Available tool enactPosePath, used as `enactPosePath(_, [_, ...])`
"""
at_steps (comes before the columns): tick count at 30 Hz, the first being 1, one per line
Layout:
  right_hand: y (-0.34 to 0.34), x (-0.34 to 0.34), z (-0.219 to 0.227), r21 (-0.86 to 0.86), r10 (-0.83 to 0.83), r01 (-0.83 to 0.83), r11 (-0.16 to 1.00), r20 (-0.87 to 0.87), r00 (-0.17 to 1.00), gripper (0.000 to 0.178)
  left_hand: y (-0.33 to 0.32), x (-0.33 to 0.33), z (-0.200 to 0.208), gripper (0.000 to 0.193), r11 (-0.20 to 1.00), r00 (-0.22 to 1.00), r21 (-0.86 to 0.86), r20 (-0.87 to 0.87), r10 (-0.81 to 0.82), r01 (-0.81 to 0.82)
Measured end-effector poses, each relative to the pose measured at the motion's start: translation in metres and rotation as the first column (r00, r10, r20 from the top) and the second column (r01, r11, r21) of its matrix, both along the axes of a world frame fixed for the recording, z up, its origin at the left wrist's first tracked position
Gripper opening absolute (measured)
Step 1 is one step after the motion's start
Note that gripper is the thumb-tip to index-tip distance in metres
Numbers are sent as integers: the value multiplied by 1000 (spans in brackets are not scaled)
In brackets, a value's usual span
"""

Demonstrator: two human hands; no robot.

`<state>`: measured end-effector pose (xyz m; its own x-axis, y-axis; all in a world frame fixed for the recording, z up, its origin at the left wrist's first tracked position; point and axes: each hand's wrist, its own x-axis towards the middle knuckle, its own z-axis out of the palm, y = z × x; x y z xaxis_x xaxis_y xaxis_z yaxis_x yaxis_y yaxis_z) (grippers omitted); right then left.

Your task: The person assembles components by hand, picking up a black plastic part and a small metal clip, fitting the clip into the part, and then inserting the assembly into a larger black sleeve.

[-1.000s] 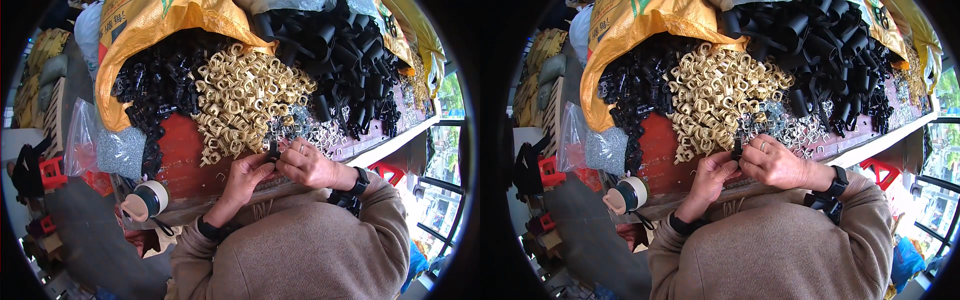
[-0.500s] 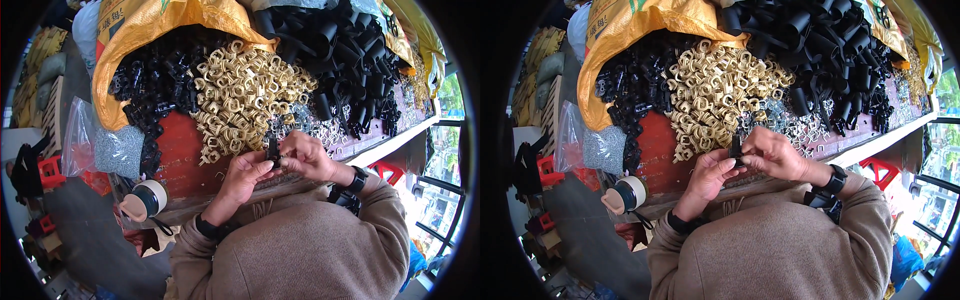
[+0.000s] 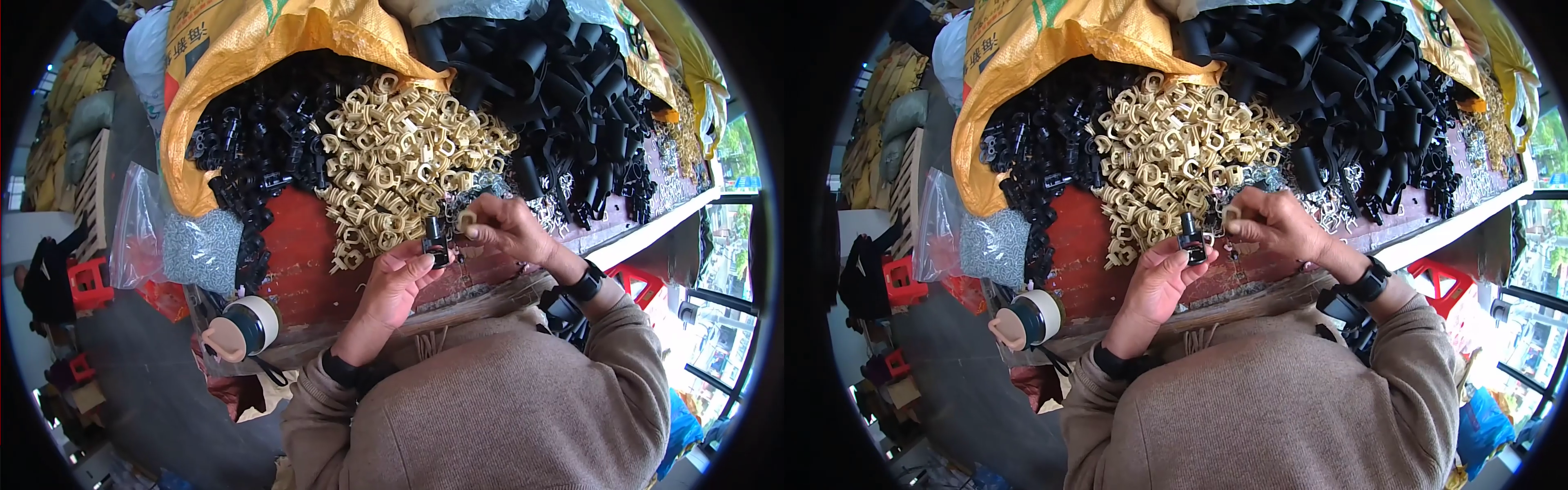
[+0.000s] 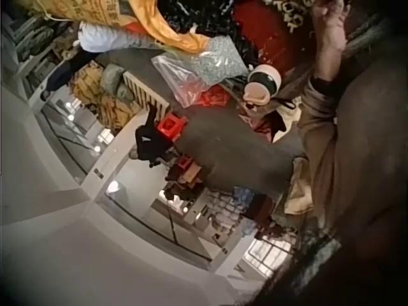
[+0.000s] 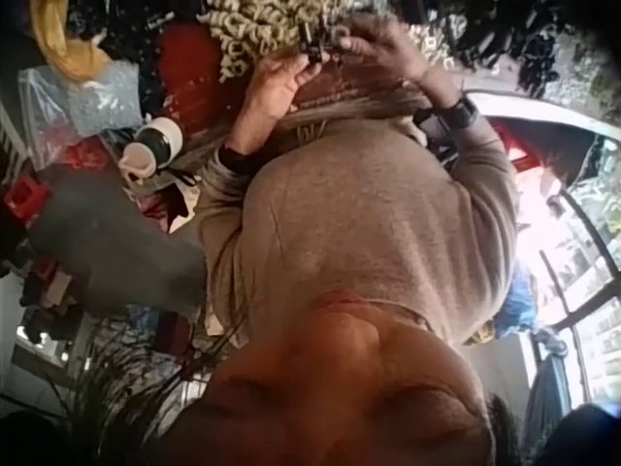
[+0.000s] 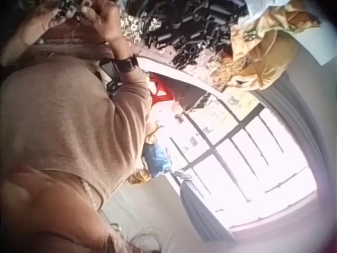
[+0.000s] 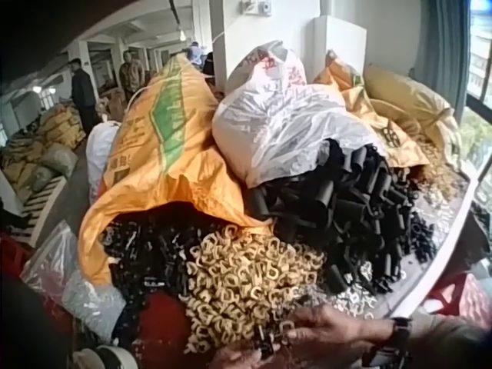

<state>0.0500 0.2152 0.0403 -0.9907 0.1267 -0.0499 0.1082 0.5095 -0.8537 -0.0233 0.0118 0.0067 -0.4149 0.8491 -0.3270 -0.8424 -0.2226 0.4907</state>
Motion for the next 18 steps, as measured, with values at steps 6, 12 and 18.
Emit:
enactPosePath(6, [-5,2,-11,-766,292,-10,643,233,928,23,1,3,-8,22,999,990,44,-143,13,-7])
enactPosePath(12, [-12,5,-16,-913,343,181,365,312,886,22,3,5,-5,22,996,990,91,-142,-3,16])
enactPosePath(18, [-31,7,-15,-920,98,82,384,129,987,16,5,4,-4,23,991,992,110,-98,81,-70])
